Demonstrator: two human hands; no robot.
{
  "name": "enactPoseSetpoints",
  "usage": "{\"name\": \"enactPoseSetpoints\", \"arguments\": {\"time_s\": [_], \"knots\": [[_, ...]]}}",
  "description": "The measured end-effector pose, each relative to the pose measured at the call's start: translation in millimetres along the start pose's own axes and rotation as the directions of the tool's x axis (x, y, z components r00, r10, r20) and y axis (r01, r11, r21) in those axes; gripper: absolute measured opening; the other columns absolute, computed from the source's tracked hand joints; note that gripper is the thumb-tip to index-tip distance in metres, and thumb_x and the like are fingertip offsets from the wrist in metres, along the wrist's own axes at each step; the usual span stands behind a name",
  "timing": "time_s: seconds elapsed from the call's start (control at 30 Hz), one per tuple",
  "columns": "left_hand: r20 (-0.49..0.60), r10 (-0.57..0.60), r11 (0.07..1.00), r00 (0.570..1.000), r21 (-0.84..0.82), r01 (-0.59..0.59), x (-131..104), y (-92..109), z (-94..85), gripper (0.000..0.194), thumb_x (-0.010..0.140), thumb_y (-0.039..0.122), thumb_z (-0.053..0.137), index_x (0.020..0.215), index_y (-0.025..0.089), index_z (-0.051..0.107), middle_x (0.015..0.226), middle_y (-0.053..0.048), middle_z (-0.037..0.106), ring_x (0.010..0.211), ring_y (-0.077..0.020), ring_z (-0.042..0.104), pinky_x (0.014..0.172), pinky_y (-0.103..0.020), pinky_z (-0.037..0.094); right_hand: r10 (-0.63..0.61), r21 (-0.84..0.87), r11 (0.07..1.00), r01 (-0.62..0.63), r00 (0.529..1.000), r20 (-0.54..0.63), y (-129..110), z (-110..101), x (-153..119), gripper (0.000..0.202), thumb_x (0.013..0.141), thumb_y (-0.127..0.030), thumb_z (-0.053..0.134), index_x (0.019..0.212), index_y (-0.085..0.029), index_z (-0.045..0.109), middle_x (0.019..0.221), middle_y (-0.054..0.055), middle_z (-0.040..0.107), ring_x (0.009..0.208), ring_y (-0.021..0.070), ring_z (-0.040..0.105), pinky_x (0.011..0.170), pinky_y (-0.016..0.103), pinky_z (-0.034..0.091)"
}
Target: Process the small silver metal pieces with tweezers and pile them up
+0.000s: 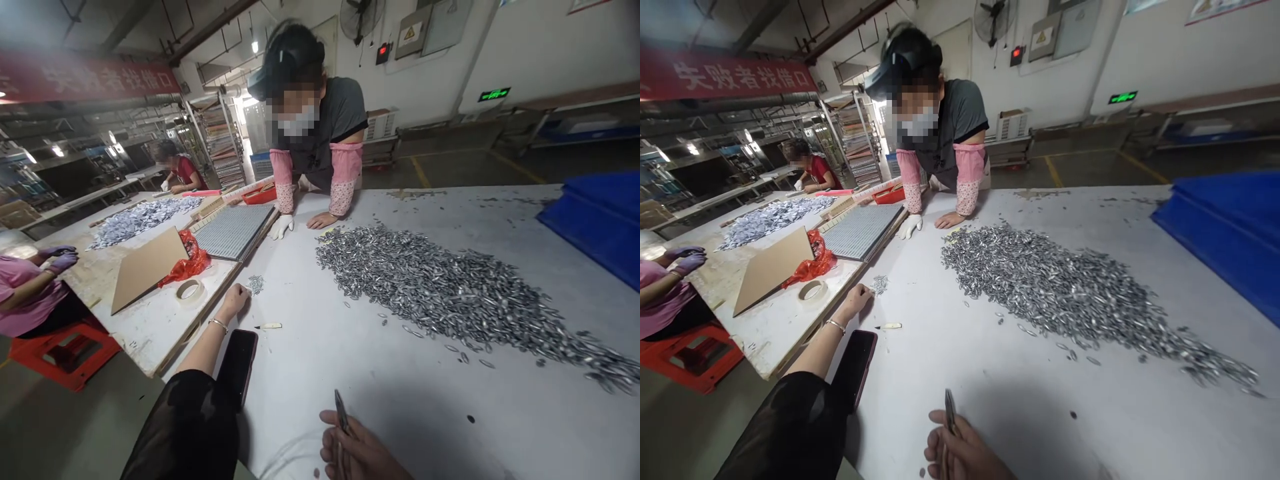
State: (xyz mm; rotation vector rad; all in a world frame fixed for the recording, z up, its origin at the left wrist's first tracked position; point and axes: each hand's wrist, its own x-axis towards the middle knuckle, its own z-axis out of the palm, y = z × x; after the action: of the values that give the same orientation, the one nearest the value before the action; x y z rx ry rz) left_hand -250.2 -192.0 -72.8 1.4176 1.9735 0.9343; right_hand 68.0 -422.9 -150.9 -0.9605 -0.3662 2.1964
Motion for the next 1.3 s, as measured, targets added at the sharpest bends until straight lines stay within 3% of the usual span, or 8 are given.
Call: {"name": "enactPoseSetpoints", "arguments": {"time_s": [0.2,0.33,0.4,0.5,0.7,1.0,1.17,1.3], "knots": [[0.196,0.075,0.941,0.978,-0.338,-0.004,-82.9,35.9,8.2,0.02,0.074,0.033,0.066,0.077,0.02,0.051,0.067,0.003,0.052,0.053,-0.0079,0.042,0.051,-0.022,0.035,-0.142,-0.396,0.901,0.175,0.983,0.112,-13.5,12.8,-20.9,0.055,0.085,-0.058,0.068,0.119,-0.015,0.057,0.089,0.005,0.064,0.073,0.016,0.059,0.064,0.029,0.042],[0.49,0.113,0.734,0.864,-0.628,0.26,-164.1,56.2,19.6,0.024,0.068,0.027,0.078,0.078,0.017,0.06,0.061,0.007,0.044,0.051,-0.0049,0.034,0.047,-0.019,0.028,-0.296,-0.79,0.513,0.336,0.933,0.205,-29.9,33.1,-48.5,0.041,0.099,-0.045,0.045,0.127,-0.017,0.054,0.1,0.008,0.066,0.089,0.0213,0.062,0.083,0.037,0.048],[0.604,0.1,0.669,0.791,-0.629,0.396,-198.4,62.0,24.4,0.024,0.068,0.025,0.082,0.075,0.016,0.061,0.058,0.007,0.042,0.05,-0.0036,0.032,0.046,-0.018,0.026,-0.328,-0.885,0.332,0.326,0.92,0.215,-36.7,42.9,-62.0,0.038,0.102,-0.038,0.038,0.129,-0.017,0.054,0.109,0.01,0.066,0.1,0.0234,0.062,0.092,0.038,0.047],[0.705,0.059,0.655,0.707,-0.562,0.505,-230.9,61.5,30.7,0.022,0.069,0.023,0.082,0.074,0.014,0.063,0.055,0.008,0.044,0.046,-0.002,0.03,0.044,-0.017,0.024,-0.336,-0.928,0.176,0.327,0.906,0.256,-39.9,50.7,-76.1,0.043,0.102,-0.028,0.034,0.141,-0.014,0.048,0.129,0.015,0.062,0.116,0.0252,0.059,0.101,0.038,0.046],[0.737,0.015,0.715,0.676,-0.48,0.508,-244.3,43.5,38.9,0.019,0.069,0.021,0.08,0.071,0.015,0.062,0.05,0.008,0.046,0.041,-0.0016,0.032,0.042,-0.018,0.02,-0.292,-0.958,0.002,0.285,0.917,0.272,-30.9,52.1,-84.4,0.047,0.1,-0.018,0.034,0.144,-0.007,0.047,0.137,0.019,0.06,0.125,0.0266,0.056,0.111,0.04,0.041],[0.726,-0.019,0.771,0.688,-0.427,0.473,-245.0,37.0,38.6,0.015,0.066,0.017,0.074,0.068,0.016,0.06,0.047,0.008,0.047,0.038,-0.0023,0.031,0.04,-0.02,0.016,-0.233,-0.966,-0.077,0.246,0.938,0.257,-27.3,51.6,-80.8,0.045,0.1,-0.014,0.034,0.143,-0.006,0.047,0.137,0.021,0.059,0.123,0.0283,0.056,0.106,0.041,0.042],[0.744,-0.024,0.745,0.668,-0.433,0.509,-244.4,36.9,38.2,0.021,0.064,0.019,0.08,0.067,0.016,0.06,0.047,0.008,0.046,0.039,-0.0017,0.03,0.04,-0.019,0.017,-0.222,-0.985,-0.08,0.156,0.96,0.17,-25.0,52.4,-78.1,0.029,0.102,-0.017,0.034,0.118,-0.01,0.058,0.109,0.017,0.069,0.095,0.0256,0.064,0.081,0.034,0.045],[0.724,-0.004,0.653,0.69,-0.52,0.55,-250.1,36.9,43.3,0.032,0.067,0.031,0.088,0.076,0.014,0.063,0.056,0.006,0.049,0.045,-0.002,0.034,0.043,-0.018,0.022,-0.271,-0.986,0.021,0.165,0.95,0.153,-18.6,47.5,-72.2,0.022,0.102,-0.02,0.037,0.113,-0.015,0.055,0.108,0.014,0.07,0.092,0.0236,0.066,0.077,0.031,0.042]]}}
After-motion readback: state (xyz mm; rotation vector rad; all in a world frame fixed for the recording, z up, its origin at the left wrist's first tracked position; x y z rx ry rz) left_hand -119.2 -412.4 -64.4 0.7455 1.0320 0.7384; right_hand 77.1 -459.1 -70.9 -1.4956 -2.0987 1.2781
